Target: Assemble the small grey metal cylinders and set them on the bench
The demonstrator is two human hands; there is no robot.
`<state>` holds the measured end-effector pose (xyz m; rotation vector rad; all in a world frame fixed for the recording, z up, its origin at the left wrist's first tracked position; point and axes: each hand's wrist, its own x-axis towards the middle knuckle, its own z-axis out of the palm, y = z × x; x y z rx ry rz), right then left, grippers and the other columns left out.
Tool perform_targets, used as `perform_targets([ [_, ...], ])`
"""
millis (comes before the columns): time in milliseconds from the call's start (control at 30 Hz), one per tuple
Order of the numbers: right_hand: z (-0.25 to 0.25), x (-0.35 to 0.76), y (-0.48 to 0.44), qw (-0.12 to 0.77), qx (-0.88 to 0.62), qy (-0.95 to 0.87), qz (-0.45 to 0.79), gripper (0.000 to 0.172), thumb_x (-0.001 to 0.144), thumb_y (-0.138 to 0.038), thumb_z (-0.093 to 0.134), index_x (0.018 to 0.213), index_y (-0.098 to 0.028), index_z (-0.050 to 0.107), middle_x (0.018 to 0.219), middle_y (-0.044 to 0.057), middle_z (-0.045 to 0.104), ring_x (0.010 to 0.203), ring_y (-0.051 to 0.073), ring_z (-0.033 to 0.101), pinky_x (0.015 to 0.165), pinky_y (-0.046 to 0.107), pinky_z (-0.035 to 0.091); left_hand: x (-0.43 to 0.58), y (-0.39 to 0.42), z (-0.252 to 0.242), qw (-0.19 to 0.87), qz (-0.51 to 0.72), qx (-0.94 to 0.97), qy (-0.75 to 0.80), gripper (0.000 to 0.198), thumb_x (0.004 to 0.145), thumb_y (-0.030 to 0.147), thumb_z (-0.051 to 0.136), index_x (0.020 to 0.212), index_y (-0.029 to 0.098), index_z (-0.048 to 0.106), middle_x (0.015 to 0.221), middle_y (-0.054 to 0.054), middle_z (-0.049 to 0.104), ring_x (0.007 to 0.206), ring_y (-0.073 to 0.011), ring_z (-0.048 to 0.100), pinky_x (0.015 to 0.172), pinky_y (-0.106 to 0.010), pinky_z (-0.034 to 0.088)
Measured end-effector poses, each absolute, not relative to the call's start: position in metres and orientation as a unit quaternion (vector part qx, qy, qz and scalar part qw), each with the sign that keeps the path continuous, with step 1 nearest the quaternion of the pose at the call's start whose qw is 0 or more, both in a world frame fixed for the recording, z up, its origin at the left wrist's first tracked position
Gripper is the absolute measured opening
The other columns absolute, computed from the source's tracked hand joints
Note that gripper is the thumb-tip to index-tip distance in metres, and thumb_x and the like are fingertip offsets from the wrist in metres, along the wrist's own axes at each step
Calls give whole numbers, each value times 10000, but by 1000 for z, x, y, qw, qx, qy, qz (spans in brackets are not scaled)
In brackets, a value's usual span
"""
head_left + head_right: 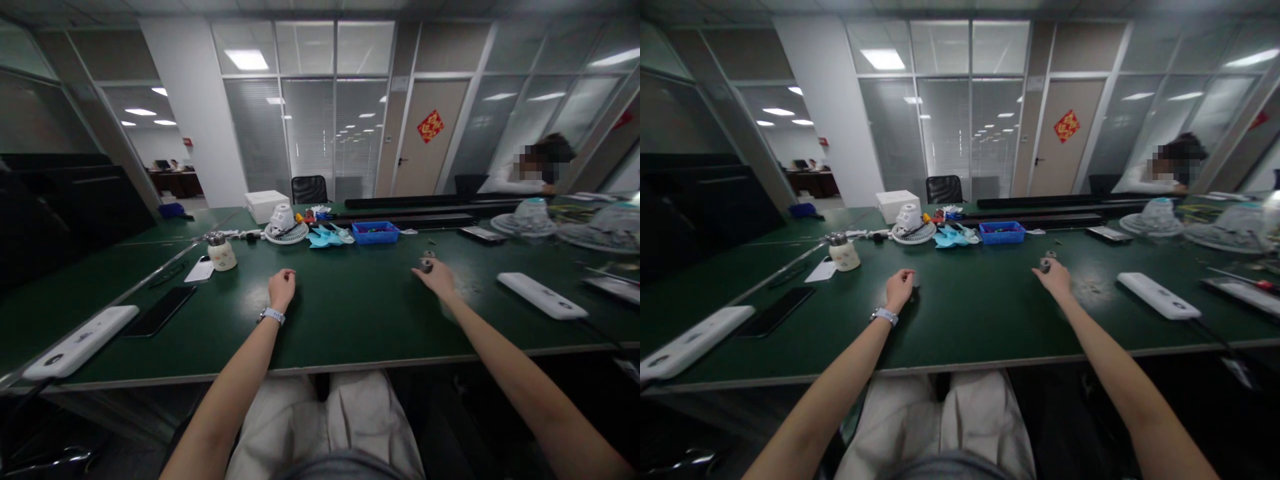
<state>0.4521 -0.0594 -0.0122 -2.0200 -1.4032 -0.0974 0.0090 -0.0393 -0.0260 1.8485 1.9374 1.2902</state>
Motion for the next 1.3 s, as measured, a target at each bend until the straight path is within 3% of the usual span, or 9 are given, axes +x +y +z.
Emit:
perform_targets([
  [133,-14,360,-47,422,-608,-670,57,502,684,-454,709,1113,-208,628,971,54,689,892,186,641,818,319,489,20,-45,-21,64,448,690,564,269,868,351,511,1002,223,706,865,-38,699,844,-177,592,844,-316,413],
  [267,-14,258,-32,446,-495,-731,148,524,638,-424,750,1088,-194,613,951,45,687,851,162,645,787,298,504,30,-54,-17,34,460,725,512,318,845,448,563,1058,254,697,895,-33,687,914,-179,564,894,-326,384],
  [500,-30,174,-29,427,-479,-746,179,402,656,-263,721,1037,-216,602,928,26,692,828,167,648,727,270,499,32,-53,-19,36,462,722,513,307,833,434,592,1070,276,707,927,-41,663,932,-177,537,882,-315,396],
  [833,-34,174,-36,414,-502,-743,156,416,673,-362,715,1039,-237,562,858,10,691,765,172,649,675,271,489,37,-47,-15,63,512,688,510,220,793,398,642,866,226,758,854,-43,666,893,-175,550,840,-297,422],
  [967,-34,176,-39,427,-513,-726,164,461,652,-422,740,1038,-254,553,872,2,691,799,181,655,700,290,498,31,-43,-9,41,522,665,532,258,827,418,593,904,234,757,867,-49,674,918,-182,547,874,-307,406],
  [1167,-33,179,-44,433,-513,-724,158,444,667,-454,727,1025,-257,553,926,12,681,857,187,651,755,318,506,9,-44,-19,74,348,656,665,308,788,534,586,937,324,756,1059,-68,648,1074,-282,464,922,-405,357],
  [1300,-31,180,-45,449,-499,-727,145,562,661,-496,720,1123,-248,516,978,37,668,902,189,643,790,333,506,9,-49,-22,64,287,673,679,343,786,566,561,996,357,734,1148,-62,620,1118,-304,432,930,-435,342],
])
